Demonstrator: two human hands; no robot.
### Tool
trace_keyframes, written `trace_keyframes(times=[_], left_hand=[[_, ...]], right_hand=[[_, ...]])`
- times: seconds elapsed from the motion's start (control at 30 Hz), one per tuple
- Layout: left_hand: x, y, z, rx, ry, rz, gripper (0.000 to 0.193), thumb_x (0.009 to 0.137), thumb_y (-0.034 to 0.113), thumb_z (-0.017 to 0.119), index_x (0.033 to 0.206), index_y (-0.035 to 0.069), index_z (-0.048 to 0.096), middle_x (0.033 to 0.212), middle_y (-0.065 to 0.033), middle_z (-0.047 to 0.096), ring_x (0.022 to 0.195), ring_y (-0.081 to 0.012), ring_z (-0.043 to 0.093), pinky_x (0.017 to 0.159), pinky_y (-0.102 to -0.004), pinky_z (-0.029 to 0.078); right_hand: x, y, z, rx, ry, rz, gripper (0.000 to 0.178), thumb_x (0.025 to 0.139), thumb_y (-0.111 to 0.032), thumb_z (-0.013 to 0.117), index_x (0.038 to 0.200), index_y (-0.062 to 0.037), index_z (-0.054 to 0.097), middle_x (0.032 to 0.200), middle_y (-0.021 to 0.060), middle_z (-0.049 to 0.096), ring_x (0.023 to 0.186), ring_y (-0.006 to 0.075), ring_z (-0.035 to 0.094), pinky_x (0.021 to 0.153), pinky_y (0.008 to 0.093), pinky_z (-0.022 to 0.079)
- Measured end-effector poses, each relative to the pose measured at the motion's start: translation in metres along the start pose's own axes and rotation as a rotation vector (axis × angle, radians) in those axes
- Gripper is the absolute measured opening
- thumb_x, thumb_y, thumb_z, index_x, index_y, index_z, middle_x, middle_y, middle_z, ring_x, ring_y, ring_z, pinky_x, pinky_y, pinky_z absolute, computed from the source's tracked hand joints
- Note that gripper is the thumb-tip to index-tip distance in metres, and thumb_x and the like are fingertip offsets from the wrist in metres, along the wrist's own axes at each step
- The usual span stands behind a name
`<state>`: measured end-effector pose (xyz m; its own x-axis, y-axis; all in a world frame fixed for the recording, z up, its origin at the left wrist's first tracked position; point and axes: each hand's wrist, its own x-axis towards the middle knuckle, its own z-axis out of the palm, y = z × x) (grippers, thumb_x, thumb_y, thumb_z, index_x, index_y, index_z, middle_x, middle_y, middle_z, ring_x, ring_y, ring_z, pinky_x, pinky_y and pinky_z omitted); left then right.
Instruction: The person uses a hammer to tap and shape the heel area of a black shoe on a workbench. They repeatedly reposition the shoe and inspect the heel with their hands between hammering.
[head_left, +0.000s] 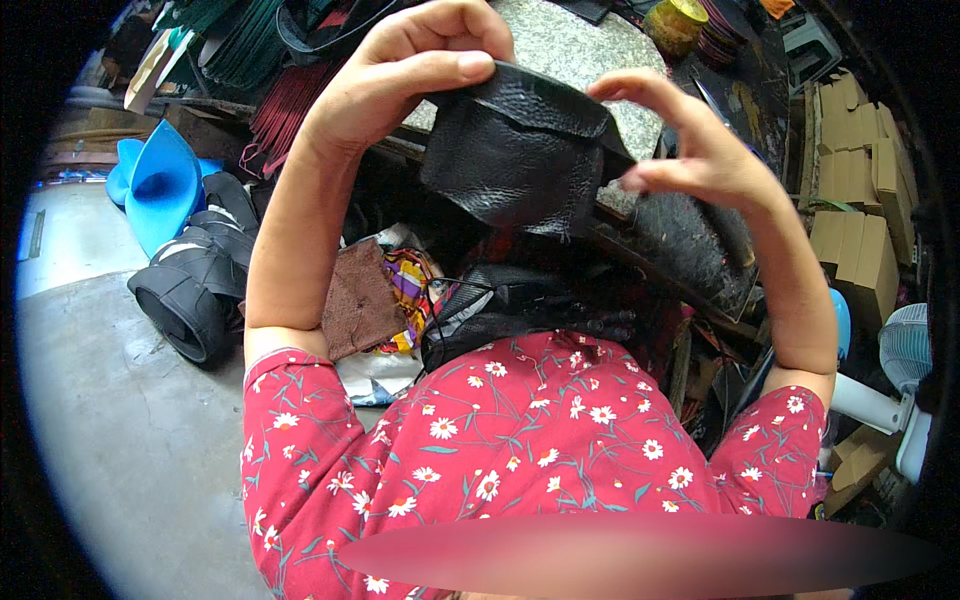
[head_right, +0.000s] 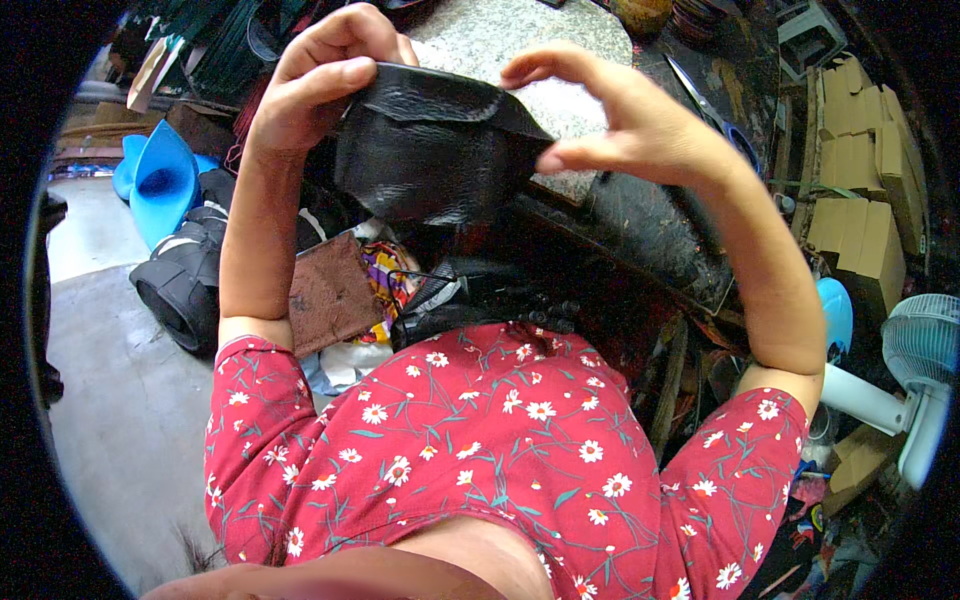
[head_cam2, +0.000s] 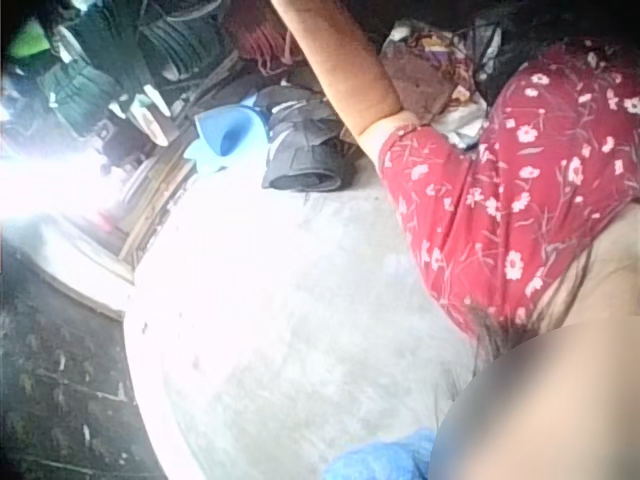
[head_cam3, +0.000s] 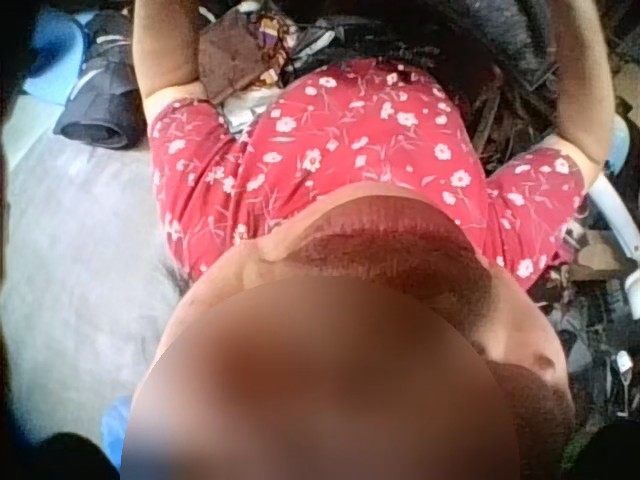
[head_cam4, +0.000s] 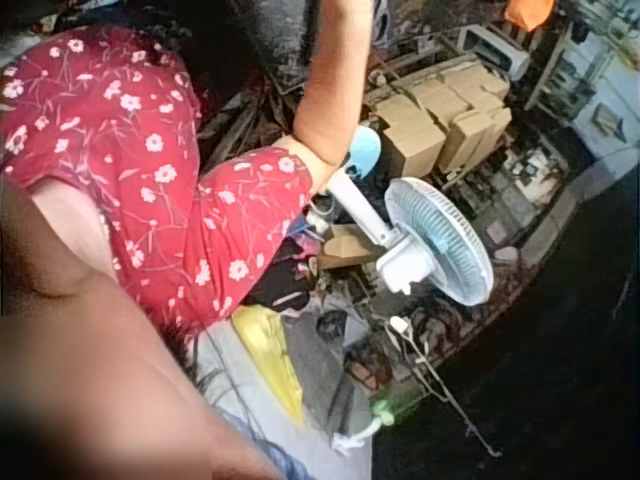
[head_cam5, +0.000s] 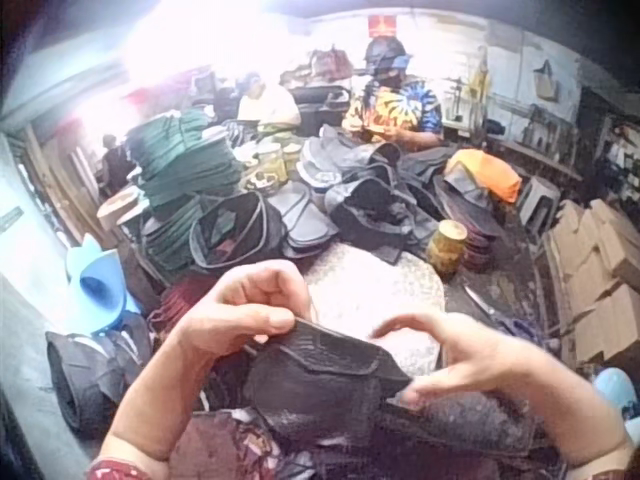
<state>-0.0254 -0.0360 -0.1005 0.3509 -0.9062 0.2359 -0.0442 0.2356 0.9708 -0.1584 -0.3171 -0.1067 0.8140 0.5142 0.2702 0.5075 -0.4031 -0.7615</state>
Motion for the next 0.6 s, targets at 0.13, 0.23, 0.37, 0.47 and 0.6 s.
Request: trace_keyframes(times=[0.13,0.23,0.37,0.47,0.6], left_hand=[[0.001,0.008,0.003,-0.114,0.170,-0.062,0.028,0.085,0.015,0.074,0.102,-0.001,0.059,0.096,-0.0099,0.069,0.085,-0.0179,0.066,0.078,-0.0266,0.050],[0.007,0.008,0.026,0.272,0.047,-0.074,0.035,0.092,0.022,0.069,0.121,0.004,0.058,0.097,-0.0005,0.066,0.093,-0.0076,0.060,0.080,-0.0244,0.048],[0.021,-0.010,0.069,0.638,0.068,-0.141,0.034,0.089,0.013,0.070,0.119,0.002,0.059,0.097,-0.0038,0.065,0.092,-0.0103,0.059,0.082,-0.0257,0.047],[0.018,-0.016,0.078,0.689,0.111,-0.014,0.028,0.088,0.013,0.069,0.113,0.003,0.063,0.089,-0.0054,0.066,0.081,-0.0110,0.061,0.075,-0.0271,0.049],[0.005,-0.016,0.085,1.006,0.163,0.060,0.022,0.088,0.017,0.066,0.107,0.006,0.064,0.083,-0.0107,0.065,0.071,-0.0214,0.065,0.067,-0.0328,0.051]], right_hand=[[-0.004,-0.007,-0.009,0.246,0.265,0.159,0.021,0.093,-0.005,0.062,0.113,0.0016,0.062,0.098,0.0022,0.064,0.097,0.0084,0.058,0.089,0.0241,0.047],[-0.007,-0.011,-0.013,-0.029,0.257,0.144,0.017,0.089,-0.008,0.065,0.105,0.0003,0.066,0.091,0.0022,0.065,0.088,0.0090,0.059,0.082,0.0245,0.048],[-0.006,-0.016,-0.006,-0.322,0.236,0.111,0.018,0.083,-0.009,0.069,0.100,-0.0020,0.066,0.077,0.0061,0.062,0.075,0.0107,0.060,0.071,0.0286,0.050],[-0.008,-0.019,-0.004,-0.225,0.091,0.250,0.018,0.081,-0.004,0.069,0.098,0.0014,0.065,0.083,0.0053,0.064,0.080,0.0115,0.060,0.076,0.0264,0.049],[-0.016,-0.020,-0.008,-0.107,-0.016,0.286,0.017,0.080,-0.002,0.068,0.096,0.0031,0.064,0.085,0.0037,0.062,0.082,0.0097,0.057,0.076,0.0241,0.046]])
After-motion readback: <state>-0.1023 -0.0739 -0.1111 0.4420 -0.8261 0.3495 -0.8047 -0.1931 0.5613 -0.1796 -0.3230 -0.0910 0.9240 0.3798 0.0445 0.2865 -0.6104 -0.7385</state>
